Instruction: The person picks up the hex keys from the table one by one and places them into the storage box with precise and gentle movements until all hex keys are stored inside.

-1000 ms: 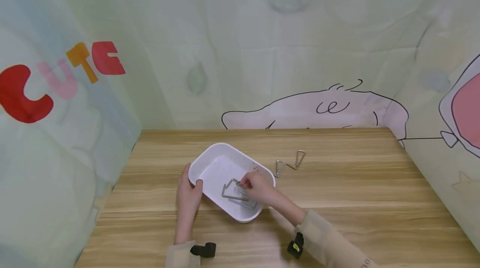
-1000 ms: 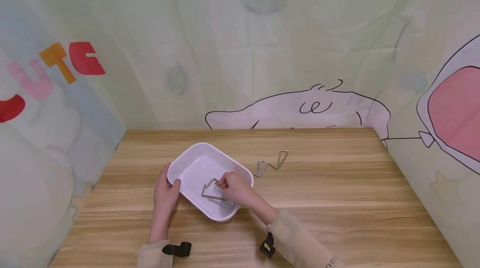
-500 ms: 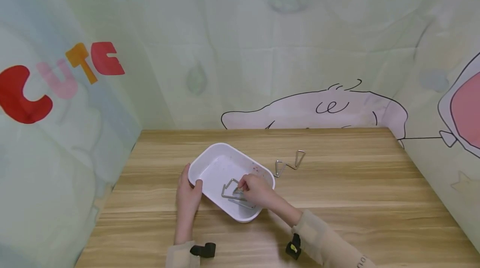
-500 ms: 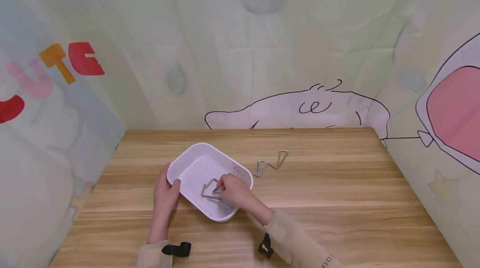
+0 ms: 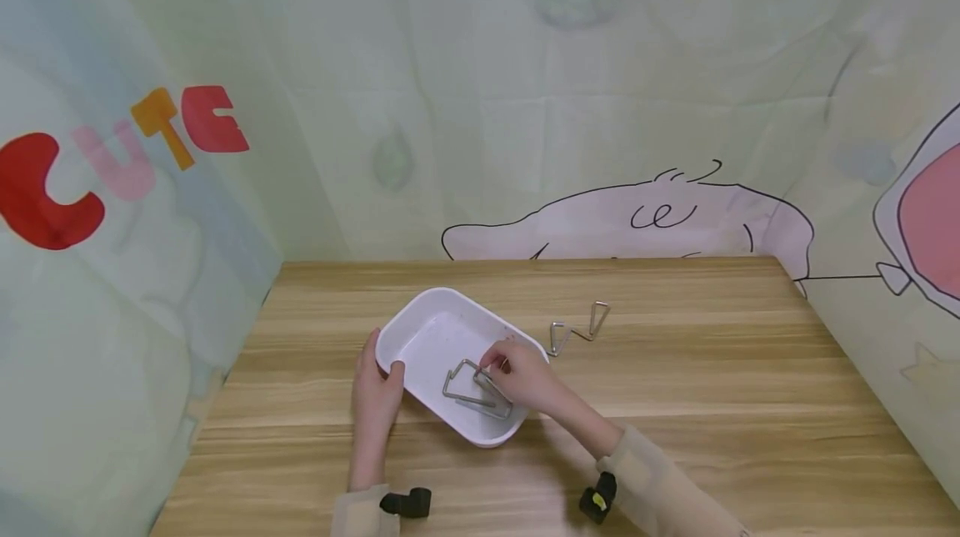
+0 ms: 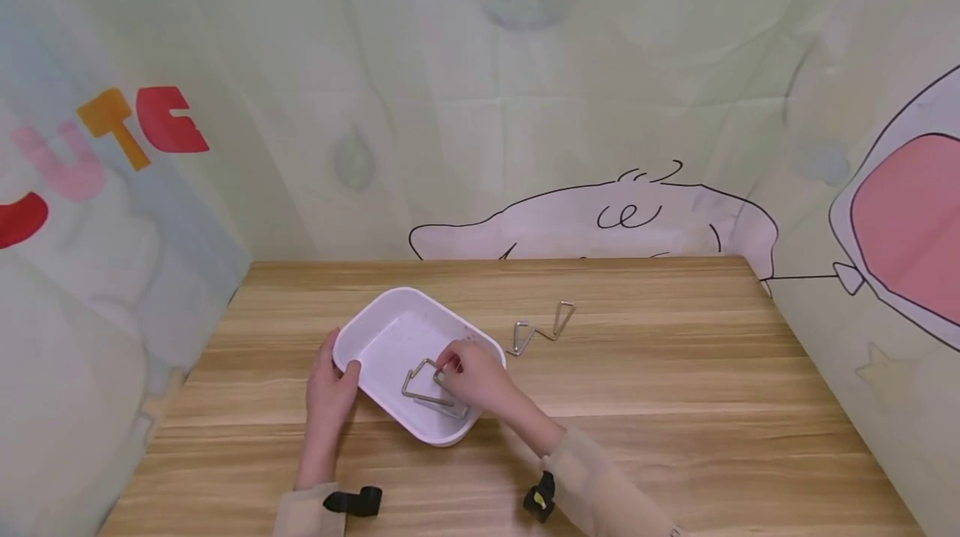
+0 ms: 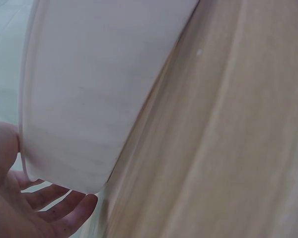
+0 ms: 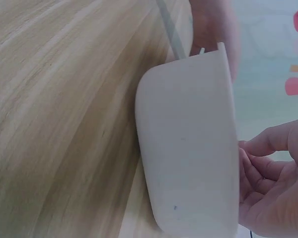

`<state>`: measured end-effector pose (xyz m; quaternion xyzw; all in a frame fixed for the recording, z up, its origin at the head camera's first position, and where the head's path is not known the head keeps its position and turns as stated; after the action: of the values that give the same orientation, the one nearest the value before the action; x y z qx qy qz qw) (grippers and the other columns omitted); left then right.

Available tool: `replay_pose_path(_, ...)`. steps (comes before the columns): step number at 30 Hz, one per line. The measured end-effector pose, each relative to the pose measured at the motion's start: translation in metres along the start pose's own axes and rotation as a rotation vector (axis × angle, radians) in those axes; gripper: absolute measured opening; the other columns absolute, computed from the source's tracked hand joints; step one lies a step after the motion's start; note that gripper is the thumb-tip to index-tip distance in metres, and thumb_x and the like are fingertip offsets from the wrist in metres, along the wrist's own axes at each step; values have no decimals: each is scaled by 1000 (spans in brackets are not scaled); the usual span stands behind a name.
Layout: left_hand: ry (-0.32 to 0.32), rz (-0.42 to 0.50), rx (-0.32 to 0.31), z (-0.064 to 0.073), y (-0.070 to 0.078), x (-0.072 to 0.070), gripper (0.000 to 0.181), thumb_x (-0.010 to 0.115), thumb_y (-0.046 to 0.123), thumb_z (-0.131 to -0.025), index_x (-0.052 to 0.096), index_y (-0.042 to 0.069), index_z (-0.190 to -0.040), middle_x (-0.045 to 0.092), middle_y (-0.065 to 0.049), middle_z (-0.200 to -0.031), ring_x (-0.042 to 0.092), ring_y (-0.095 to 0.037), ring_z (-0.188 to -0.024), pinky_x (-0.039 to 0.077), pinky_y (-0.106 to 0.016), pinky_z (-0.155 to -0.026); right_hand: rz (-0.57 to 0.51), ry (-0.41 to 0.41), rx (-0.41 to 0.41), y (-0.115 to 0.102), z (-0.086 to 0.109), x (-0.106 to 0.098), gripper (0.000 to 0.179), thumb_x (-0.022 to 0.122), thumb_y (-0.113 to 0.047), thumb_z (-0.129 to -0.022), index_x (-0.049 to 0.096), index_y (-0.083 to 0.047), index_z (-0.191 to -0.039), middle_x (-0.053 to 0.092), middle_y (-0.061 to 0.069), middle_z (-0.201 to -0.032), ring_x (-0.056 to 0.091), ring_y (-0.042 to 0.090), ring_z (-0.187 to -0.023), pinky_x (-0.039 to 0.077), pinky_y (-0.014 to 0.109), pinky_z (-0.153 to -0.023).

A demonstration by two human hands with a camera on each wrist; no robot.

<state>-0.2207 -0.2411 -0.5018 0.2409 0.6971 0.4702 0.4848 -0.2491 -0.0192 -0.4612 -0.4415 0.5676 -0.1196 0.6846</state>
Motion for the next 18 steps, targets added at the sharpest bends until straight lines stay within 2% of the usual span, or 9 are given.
replay_pose_path(5,-5,-4,-3,0,-1,0,63,52,7,-87,34,0,-146,40,-27,-145,40,-42,-134,32,-54,-113,-33,60,-16,-1,4,-13,14,56,-1,-85,68,0,-91,63,4,-80,52,10,-73,44,18,-63)
replay_pose_path(11,-13,-3,-4,-1,-1,0,63,51,6,-87,33,0,-147,39,-27,-146,39,-42,-135,31,-54,-114,-119,67,6,0,10,-22,14,56,-1,-87,68,-1,-94,66,9,-87,55,11,-75,47,18,-63)
replay_pose_path(18,-9,-9,-3,-1,0,1,63,51,5,-87,33,0,-147,39,-28,-145,39,-42,-135,31,-54,-114,-164,101,-15,2,15,-31,14,56,0,-87,67,-1,-96,67,18,-93,56,13,-77,48,19,-66)
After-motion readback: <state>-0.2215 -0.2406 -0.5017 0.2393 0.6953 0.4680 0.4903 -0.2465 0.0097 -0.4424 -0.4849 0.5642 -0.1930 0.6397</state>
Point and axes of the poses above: each hand's wrist, its own z-axis away from the middle knuckle, its own x-axis out of the palm, y = z × x, the point moved 9 cm from there along -z, towards the middle knuckle
